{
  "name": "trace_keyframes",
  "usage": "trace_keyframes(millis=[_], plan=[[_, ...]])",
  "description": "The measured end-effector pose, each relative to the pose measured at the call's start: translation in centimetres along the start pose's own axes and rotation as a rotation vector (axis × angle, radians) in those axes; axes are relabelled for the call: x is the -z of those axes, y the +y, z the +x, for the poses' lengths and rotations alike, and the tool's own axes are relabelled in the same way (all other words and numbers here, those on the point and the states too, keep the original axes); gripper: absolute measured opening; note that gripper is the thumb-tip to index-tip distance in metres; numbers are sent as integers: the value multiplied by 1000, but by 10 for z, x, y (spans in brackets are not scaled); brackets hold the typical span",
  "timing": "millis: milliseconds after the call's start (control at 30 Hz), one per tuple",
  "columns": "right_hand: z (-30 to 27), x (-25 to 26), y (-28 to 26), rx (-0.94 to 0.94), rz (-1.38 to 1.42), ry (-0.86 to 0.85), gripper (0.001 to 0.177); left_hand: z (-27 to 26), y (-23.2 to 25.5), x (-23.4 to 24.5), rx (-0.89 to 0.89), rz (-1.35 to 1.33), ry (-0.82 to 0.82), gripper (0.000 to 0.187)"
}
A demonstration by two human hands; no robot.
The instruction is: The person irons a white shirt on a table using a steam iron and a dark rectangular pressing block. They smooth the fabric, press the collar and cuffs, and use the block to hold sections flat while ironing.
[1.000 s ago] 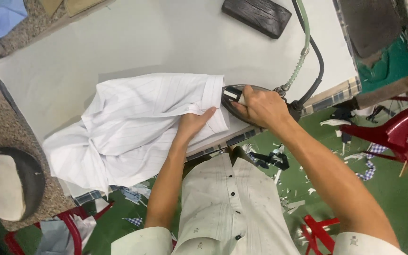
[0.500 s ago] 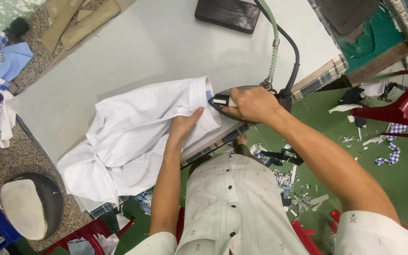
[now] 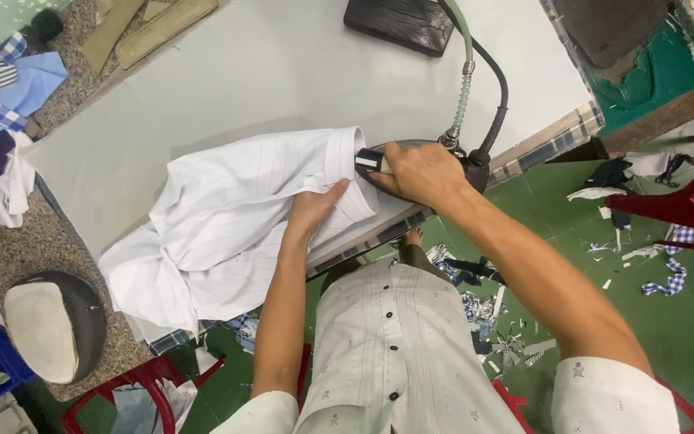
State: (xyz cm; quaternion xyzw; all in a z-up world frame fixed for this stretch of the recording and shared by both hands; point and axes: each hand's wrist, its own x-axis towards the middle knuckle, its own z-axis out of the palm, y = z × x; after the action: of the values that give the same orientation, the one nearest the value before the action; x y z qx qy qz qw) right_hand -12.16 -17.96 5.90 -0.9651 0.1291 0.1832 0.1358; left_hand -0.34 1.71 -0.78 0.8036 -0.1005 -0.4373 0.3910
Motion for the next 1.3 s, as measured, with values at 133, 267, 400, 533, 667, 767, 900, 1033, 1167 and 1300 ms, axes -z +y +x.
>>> trace_keyframes(millis=[133, 267, 400, 533, 667, 767, 900, 1033, 1167, 1300], plan=[[5, -8, 2, -7, 10, -13, 45, -2, 6, -3, 0, -42, 8, 77], [5, -6, 0, -48, 47, 23, 46, -2, 8, -3, 14, -46, 25, 78], [8, -5, -1, -87, 62, 70, 43, 1, 9, -6, 31, -34, 24, 79], [11, -9, 1, -94, 120, 57, 44, 0, 14, -9, 38, -36, 42, 82], [4, -10, 4, -26, 109, 51, 43, 3, 8, -11, 17, -68, 47, 83], [-5, -7, 4, 6, 102, 17, 43, 2, 8, -11, 15, -69, 53, 84], [-8, -6, 4, 18, 85, -18, 48, 6, 2, -10, 13, -67, 60, 87], [-7, -1, 3, -4, 81, -89, 45, -3, 4, -4, 6, -78, 62, 87], [-5, -3, -2, -42, 73, -68, 48, 0, -7, 0, 6, -44, 53, 89], [-2, 1, -11, -136, 118, -35, 45, -3, 6, -2, 29, -10, 47, 94]])
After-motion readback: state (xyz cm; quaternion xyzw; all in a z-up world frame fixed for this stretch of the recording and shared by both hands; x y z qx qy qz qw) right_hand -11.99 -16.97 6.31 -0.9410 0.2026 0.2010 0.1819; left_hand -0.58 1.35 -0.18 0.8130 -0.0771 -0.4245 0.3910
